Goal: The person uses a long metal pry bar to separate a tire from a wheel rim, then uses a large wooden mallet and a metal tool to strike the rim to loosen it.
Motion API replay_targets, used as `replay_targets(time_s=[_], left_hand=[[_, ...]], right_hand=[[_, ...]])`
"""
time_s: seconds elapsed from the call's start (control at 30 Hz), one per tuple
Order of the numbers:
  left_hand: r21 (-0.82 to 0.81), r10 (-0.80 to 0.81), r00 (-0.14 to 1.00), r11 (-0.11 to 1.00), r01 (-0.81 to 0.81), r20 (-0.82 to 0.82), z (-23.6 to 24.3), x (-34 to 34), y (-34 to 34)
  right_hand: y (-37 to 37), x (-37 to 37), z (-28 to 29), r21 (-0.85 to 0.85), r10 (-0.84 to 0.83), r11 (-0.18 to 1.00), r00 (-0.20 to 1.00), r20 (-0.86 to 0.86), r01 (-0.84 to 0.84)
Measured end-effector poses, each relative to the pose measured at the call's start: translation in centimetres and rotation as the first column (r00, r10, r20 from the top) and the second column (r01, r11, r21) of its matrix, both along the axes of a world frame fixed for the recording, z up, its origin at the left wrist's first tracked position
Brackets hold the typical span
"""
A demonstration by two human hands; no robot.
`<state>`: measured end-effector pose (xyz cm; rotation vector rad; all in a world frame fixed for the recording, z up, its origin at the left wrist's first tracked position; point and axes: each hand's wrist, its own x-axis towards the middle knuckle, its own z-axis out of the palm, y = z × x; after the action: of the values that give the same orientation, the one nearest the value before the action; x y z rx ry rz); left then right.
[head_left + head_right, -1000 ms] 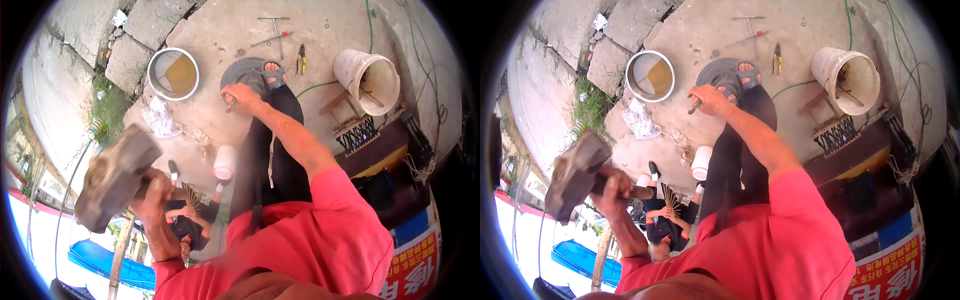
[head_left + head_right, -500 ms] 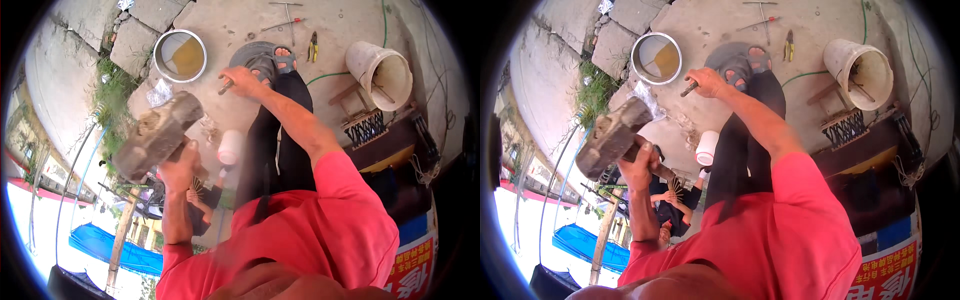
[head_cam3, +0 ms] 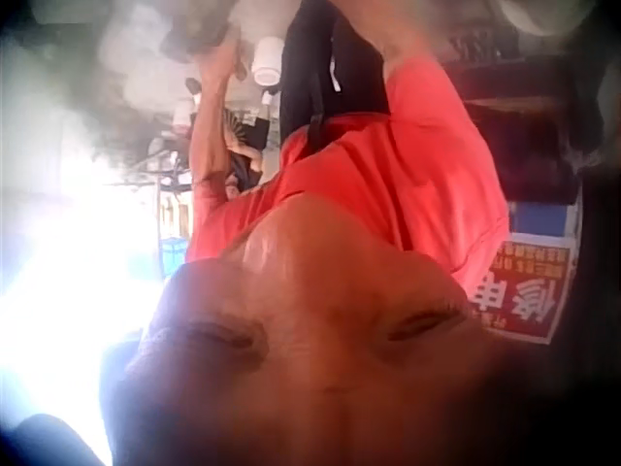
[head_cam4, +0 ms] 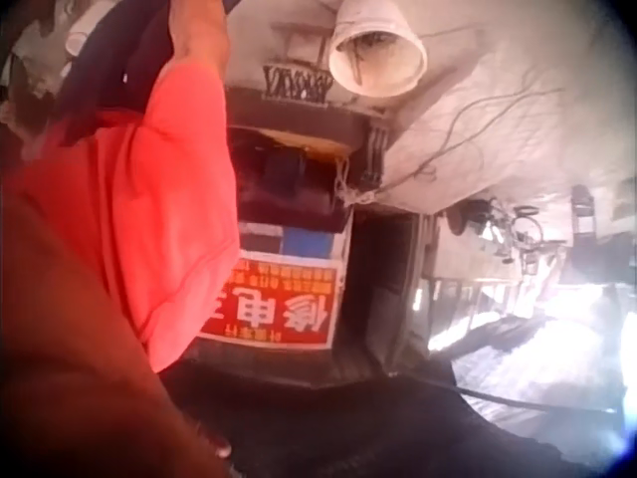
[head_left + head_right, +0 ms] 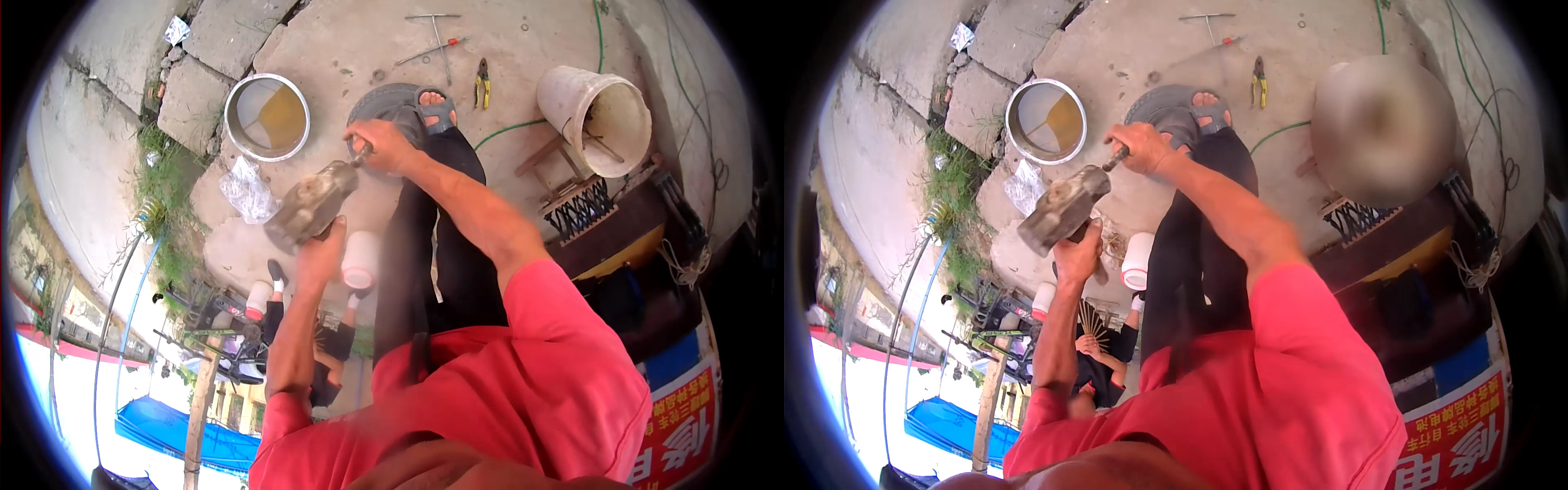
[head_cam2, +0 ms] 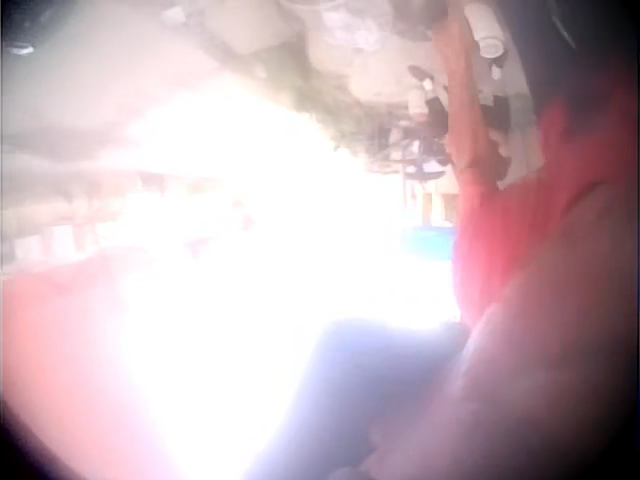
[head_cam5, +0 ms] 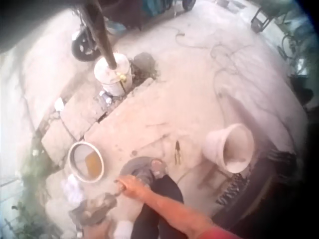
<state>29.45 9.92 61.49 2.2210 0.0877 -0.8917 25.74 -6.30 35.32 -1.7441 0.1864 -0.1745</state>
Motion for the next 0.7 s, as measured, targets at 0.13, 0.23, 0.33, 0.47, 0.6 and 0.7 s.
replay_targets(time_s=[0.13, 0.23, 0.33, 0.47, 0.6, 0.7], left_hand=[[0.043, 0.277, 0.951, 0.961, -0.274, -0.138, 3.1, 1.9, -0.4], [-0.233, 0.243, 0.97, 0.944, -0.234, 0.01, 11.1, 7.4, -0.9], [-0.693, 0.168, 0.965, 0.721, 0.02, 0.203, 18.5, 10.5, -2.1], [-0.774, 0.161, 0.88, 0.564, 0.289, 0.446, 17.7, 10.7, -5.0], [0.083, -0.059, 0.998, 0.995, 0.06, -0.015, -1.4, 1.4, -0.8], [0.001, 0.11, 0.974, 0.994, -0.112, -0.198, 0.3, 1.7, 0.3]], right_hand=[[-1.1, -1.2, -0.9, 0.062, 0.027, 0.998, 0.986, -0.167, -0.017], [-1.9, -1.1, -0.6, -0.019, 0.026, 0.999, 0.996, -0.083, -0.028], [-0.4, -0.8, -0.1, 0.064, 0.035, 0.998, 0.993, -0.113, -0.028], [-0.4, -0.1, -1.2, 0.038, 0.005, 0.999, 0.998, -0.056, -0.003], [0.0, 1.6, -0.6, 0.019, 0.048, 0.999, 0.999, -0.012, -0.048], [-1.1, -0.6, -1.5, 0.021, 0.049, 0.999, 0.995, -0.082, -0.048]])
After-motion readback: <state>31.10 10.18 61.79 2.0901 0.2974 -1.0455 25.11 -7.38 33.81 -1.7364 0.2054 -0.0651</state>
